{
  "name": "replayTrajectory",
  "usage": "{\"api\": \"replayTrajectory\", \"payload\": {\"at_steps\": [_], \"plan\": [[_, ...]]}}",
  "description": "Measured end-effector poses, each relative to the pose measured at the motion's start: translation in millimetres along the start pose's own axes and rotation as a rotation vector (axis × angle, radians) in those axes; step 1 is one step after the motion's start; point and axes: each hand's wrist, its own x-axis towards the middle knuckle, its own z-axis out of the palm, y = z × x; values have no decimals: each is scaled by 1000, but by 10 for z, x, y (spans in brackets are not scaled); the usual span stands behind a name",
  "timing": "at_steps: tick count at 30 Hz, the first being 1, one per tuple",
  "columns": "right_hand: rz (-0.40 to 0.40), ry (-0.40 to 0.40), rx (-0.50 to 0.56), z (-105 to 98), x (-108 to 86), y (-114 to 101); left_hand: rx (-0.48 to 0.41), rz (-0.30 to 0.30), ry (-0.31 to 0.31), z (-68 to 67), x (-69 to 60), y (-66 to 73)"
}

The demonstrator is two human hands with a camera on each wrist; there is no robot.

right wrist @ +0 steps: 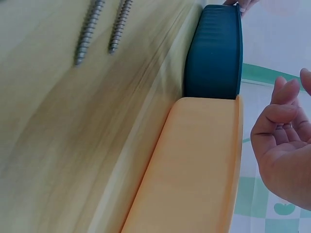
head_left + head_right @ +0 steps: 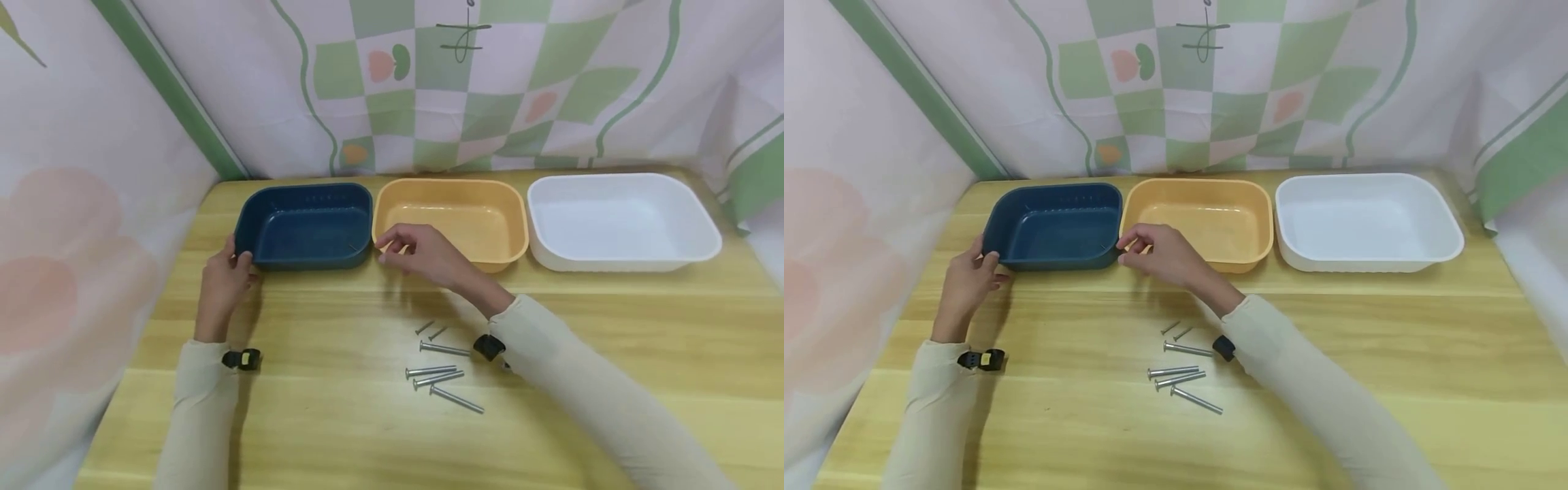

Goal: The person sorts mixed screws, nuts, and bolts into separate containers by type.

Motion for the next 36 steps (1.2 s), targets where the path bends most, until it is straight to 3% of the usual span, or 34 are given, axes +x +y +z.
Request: {"api": "replayTrajectory", "payload": {"at_steps": [10,14,36], "plan": [[-15,39,-34,-82,-244,34,4,-7,-23,-72,-43,-27],[-8,45,0,-160,-347,3,8,13,-21,-77,-45,-27],[111,51,3,-369,-712,153,10,8,-53,-59,-33,-2]]}}
